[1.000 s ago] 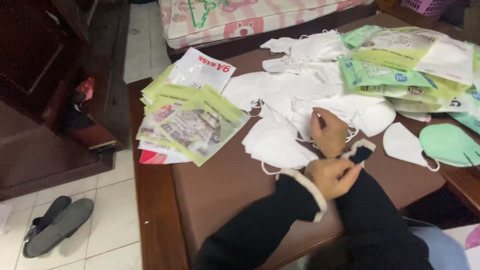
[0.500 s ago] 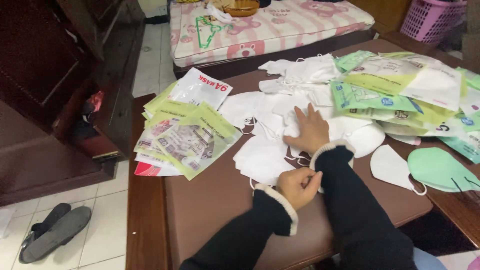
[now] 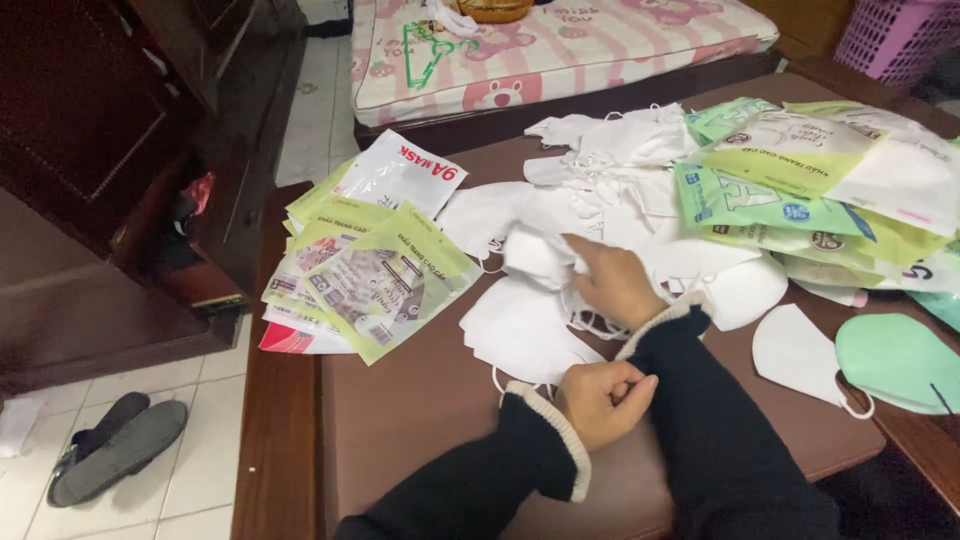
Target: The person sorts through a pile of white face masks and their packaging on a brown table. They pick up individual masks, separate them from the pile, and place them into a new stack while occasionally moving aside the packaging.
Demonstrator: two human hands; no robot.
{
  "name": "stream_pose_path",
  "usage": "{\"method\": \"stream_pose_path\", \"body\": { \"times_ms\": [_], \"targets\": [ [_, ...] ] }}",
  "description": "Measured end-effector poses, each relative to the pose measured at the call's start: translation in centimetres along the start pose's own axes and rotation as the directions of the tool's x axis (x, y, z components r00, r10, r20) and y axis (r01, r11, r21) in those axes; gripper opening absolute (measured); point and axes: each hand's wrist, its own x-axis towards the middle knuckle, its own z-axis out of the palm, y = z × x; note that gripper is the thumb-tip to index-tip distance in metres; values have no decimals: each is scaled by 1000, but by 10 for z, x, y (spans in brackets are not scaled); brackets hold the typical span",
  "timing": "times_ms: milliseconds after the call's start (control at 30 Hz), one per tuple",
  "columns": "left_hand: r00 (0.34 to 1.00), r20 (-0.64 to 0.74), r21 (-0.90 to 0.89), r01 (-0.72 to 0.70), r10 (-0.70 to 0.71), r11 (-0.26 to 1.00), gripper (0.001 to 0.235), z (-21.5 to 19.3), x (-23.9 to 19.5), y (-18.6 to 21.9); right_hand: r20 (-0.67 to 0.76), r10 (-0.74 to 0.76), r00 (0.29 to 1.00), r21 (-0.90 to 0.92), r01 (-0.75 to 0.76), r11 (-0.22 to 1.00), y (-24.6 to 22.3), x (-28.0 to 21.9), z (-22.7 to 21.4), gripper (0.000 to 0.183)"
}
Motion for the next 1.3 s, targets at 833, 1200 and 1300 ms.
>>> {"method": "stream_pose_path", "body": {
  "times_ms": [833, 1200, 1300],
  "targets": [
    [987, -87, -45, 131, -135, 990, 24, 1, 13, -1, 187, 152, 970, 420, -219, 880, 2, 10, -4, 50],
    [837, -522, 192, 304, -166, 933, 10, -55, 34, -56, -88, 233, 969, 692, -109, 714, 33, 22, -8, 25],
    [658, -729, 118, 393, -189, 912, 17, -87, 37, -68, -10, 327, 945, 839, -170, 517, 35, 19, -10, 30]
  ]
}}
